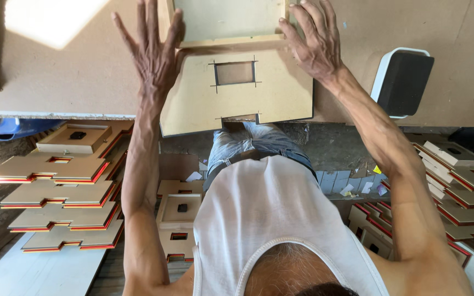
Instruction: The person sands a narrow wooden strip by rubbing it back and forth on a sanding block, then fits the strip into the groove of a wooden frame on the workbench. They press the strip into place along the frame edge and use a yellow level to check the assembled frame.
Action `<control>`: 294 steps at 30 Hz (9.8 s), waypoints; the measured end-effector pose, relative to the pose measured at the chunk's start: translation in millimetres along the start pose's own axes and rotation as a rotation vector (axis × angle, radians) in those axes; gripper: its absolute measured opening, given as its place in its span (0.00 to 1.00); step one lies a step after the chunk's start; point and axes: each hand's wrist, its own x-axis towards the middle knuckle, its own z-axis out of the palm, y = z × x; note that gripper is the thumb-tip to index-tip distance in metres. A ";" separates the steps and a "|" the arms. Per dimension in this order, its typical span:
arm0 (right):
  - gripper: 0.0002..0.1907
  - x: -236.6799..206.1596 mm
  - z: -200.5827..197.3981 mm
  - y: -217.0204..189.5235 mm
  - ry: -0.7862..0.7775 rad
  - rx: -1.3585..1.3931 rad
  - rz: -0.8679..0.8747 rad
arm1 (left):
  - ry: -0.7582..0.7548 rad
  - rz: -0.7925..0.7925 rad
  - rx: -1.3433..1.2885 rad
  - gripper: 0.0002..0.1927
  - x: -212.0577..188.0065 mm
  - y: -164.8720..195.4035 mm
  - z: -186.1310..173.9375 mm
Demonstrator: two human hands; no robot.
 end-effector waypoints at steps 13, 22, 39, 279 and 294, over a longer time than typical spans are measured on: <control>0.42 -4.1 32.0 -102.9 -0.382 0.597 0.077 | -0.573 0.048 -0.365 0.37 1.4 116.1 -33.8; 0.39 -49.7 4.4 -61.5 -0.402 0.543 0.227 | -0.570 -0.091 -0.242 0.41 -15.4 80.4 -67.2; 0.36 -59.5 -3.8 -69.3 -0.297 0.612 0.374 | -0.426 -0.025 -0.410 0.40 -0.7 150.5 -28.0; 0.12 132.5 127.3 -792.9 -0.735 1.421 -0.525 | 0.599 -2.458 0.226 0.31 -652.9 404.5 -113.6; 0.45 316.9 285.5 -937.5 -1.238 1.509 -0.014 | 0.700 -3.093 -0.418 0.28 -511.1 342.9 -37.2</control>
